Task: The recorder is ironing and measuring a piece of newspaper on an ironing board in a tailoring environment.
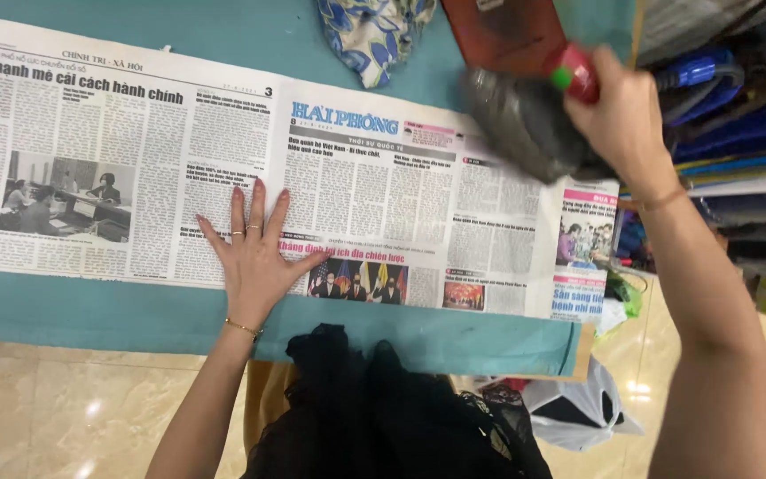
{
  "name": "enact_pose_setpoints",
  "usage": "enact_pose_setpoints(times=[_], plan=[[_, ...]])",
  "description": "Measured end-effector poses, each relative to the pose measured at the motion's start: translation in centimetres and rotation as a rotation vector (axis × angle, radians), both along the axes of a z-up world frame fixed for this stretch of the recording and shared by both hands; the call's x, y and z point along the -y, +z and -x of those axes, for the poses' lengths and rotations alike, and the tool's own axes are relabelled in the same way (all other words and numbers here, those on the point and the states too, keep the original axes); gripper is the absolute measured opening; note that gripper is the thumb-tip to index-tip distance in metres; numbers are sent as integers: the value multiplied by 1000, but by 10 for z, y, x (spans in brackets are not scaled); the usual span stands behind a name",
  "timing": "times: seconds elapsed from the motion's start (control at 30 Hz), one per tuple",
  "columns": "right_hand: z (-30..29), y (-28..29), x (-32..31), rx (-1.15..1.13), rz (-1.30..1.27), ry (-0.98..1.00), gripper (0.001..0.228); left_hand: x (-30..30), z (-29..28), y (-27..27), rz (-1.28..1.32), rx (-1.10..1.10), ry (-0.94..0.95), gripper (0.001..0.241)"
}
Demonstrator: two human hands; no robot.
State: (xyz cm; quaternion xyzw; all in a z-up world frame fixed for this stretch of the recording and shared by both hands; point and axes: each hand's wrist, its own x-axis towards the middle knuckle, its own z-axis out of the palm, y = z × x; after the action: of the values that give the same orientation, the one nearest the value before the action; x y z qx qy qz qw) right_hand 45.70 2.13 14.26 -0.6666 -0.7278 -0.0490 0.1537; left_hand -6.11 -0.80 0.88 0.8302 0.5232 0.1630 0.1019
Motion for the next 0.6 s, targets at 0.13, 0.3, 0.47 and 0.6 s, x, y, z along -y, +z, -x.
enact_pose_setpoints(times=[0.13, 0.3, 0.47, 0.6], plan=[[58, 15, 74, 102, 130, 46, 49, 2, 1, -1, -33, -41, -31, 108], [93, -5, 142, 190, 217, 201, 54, 0, 2, -6, 3, -7, -23, 110], [124, -1, 173, 186, 215, 187, 55, 0, 5, -12, 9, -29, -29, 113], [150, 3, 171, 207, 193, 213, 60, 0, 6, -11, -1, -35, -18, 113]])
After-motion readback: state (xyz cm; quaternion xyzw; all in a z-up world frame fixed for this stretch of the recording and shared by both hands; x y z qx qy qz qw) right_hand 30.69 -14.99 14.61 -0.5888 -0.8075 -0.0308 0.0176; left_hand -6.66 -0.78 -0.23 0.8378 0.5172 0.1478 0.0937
